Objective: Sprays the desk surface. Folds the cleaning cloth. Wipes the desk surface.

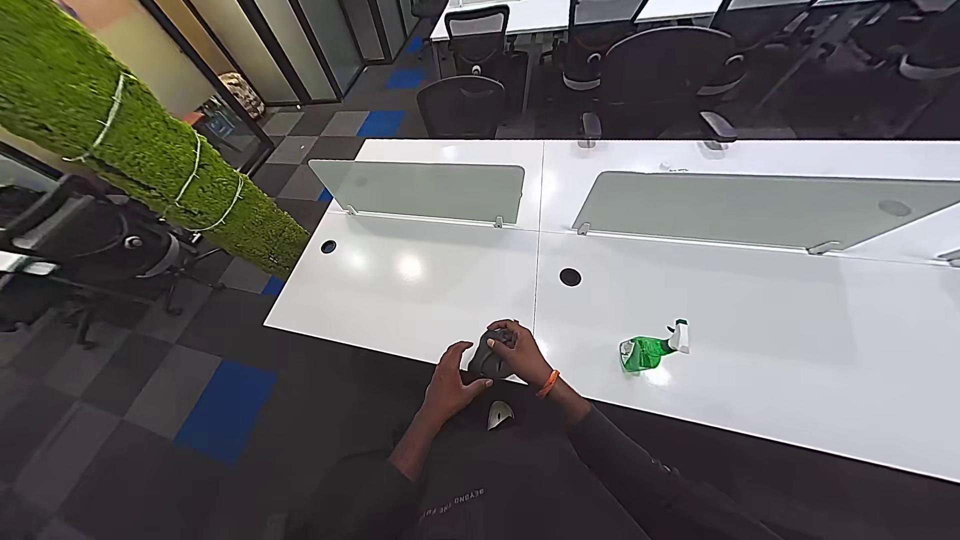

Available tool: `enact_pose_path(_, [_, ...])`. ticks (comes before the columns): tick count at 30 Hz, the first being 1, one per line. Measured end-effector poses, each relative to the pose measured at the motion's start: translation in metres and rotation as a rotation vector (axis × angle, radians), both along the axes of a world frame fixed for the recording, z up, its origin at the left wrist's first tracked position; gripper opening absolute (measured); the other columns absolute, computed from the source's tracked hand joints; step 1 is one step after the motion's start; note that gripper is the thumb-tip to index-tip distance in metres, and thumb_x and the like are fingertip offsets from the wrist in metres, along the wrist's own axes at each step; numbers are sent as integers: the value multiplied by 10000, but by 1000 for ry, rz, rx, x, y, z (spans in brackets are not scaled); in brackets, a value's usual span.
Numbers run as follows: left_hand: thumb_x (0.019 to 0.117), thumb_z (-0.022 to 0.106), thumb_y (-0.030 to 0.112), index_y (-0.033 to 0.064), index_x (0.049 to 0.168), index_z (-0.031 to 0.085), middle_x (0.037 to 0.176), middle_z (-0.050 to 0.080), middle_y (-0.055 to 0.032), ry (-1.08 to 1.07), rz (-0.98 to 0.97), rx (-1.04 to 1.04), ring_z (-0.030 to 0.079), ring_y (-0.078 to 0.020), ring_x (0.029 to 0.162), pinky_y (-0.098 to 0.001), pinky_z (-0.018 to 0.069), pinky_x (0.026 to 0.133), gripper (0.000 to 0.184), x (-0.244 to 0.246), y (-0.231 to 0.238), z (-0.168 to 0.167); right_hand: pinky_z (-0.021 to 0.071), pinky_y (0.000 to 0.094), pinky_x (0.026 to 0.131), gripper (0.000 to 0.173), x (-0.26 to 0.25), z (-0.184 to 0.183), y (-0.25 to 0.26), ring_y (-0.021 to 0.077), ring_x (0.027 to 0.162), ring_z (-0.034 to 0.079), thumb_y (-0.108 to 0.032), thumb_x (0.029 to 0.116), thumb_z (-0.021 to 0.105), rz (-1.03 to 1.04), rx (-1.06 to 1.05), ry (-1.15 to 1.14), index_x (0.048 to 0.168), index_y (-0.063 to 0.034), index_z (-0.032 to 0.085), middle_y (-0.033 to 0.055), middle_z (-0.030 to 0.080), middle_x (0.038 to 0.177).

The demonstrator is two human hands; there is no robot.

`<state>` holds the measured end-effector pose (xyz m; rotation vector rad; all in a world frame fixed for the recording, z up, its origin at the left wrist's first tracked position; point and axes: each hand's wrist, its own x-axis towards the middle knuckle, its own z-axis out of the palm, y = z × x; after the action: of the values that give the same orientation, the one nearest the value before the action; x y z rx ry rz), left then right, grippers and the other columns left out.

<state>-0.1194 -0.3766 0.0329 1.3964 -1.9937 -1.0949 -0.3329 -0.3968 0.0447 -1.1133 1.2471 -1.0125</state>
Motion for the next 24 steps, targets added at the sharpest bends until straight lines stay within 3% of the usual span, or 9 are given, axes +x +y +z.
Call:
enact_pose_path(3, [782, 884, 418, 48, 1392, 570, 1342, 641, -102, 98, 27, 33, 652, -159, 1173, -353, 554, 1018, 780, -11, 7, 6, 634, 361, 700, 300, 5, 3, 4, 206, 785, 726, -16, 915, 677, -28, 5, -113, 1211, -3, 627, 126, 727, 977])
enact_pose_path(7, [868, 797, 192, 16, 1391, 582, 1304, 672, -131, 105, 53, 60, 698, -161, 1108, -326, 590, 976, 593, -14, 6, 6, 635, 358, 705, 268, 4, 7, 5, 205, 803, 729, 10, 921, 664, -71, -8, -171, 1187, 20, 631, 130, 731, 980])
enact_pose_path(11, [907, 694, 87, 6, 1319, 648, 1230, 709, -138, 57, 94, -5, 709, -180, 1082, -349, 584, 984, 422, -12, 6, 6, 643, 358, 740, 330, 2, 12, 5, 212, 828, 735, 33, 889, 711, -75, -4, -220, 1207, 40, 623, 141, 728, 999])
enact_pose_path(15, [928, 637, 61, 27, 1172, 731, 1118, 745, -104, 104, 187, -122, 725, -126, 980, -296, 613, 872, 264, -5, 2, 13, 654, 384, 781, 530, -4, 14, 5, 233, 863, 749, 84, 819, 750, 3, -25, -254, 1306, 40, 547, 154, 727, 1042])
enact_pose_path(17, [936, 630, 64, 31, 1140, 740, 1087, 749, -90, 139, 200, -170, 719, -102, 956, -273, 610, 847, 234, 1, -1, 18, 642, 361, 729, 609, -10, 13, 3, 204, 782, 729, 73, 793, 763, 41, -62, -222, 1348, 24, 517, 124, 728, 998])
enact_pose_path(19, [954, 624, 64, 24, 1119, 741, 1063, 752, -85, 168, 196, -199, 721, -96, 951, -270, 611, 857, 206, 6, -3, 21, 606, 311, 669, 600, -17, 14, 0, 149, 703, 683, 42, 796, 763, 64, -104, -164, 1346, 12, 525, 76, 712, 925])
enact_pose_path(24, [997, 611, 88, 10, 1114, 746, 1040, 762, -86, 207, 229, -182, 720, -84, 939, -264, 600, 877, 196, 14, -6, 28, 550, 281, 612, 529, -28, 15, -2, 114, 658, 635, 18, 811, 707, 83, -144, -71, 1319, 2, 560, 37, 696, 847])
